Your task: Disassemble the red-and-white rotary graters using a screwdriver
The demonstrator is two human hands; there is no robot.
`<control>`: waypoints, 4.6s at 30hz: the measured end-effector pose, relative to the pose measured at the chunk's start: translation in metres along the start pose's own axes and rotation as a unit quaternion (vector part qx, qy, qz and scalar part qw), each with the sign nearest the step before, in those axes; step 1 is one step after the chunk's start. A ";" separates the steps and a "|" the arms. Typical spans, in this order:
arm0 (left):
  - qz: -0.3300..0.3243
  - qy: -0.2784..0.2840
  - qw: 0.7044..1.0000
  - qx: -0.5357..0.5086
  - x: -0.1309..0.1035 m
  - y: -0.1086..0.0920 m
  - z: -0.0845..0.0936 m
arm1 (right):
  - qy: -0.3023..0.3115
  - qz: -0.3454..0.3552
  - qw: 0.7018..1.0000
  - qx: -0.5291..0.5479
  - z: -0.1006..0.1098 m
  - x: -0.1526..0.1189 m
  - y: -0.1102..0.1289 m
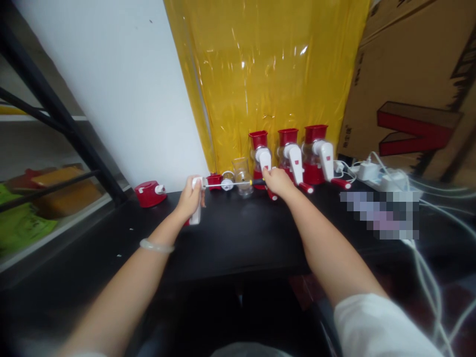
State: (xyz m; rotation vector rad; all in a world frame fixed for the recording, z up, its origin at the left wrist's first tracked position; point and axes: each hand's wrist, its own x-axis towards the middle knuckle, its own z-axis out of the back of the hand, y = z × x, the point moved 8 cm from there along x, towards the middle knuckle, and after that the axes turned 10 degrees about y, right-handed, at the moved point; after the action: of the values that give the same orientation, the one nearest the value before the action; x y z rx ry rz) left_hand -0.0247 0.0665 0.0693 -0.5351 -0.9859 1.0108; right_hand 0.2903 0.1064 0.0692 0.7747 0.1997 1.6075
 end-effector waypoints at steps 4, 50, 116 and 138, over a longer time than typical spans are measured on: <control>0.005 -0.003 1.000 -0.007 0.002 0.003 0.002 | -0.022 0.022 0.998 -0.048 0.002 -0.003 0.008; 0.172 0.089 0.961 -0.195 0.000 0.036 -0.035 | -0.228 0.240 0.941 0.068 0.048 -0.030 0.039; 0.215 0.124 0.941 -0.229 -0.006 0.031 -0.034 | -0.255 0.261 0.928 0.067 0.055 -0.047 0.053; -0.078 0.003 0.991 0.111 -0.004 -0.017 0.012 | 0.139 -0.003 0.988 -0.065 -0.013 -0.016 0.024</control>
State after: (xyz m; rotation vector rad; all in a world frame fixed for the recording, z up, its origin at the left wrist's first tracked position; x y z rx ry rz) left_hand -0.0283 0.0544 0.0870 -0.2712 -0.8819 0.9627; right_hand 0.2630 0.0901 0.0661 0.4474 0.2928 1.7016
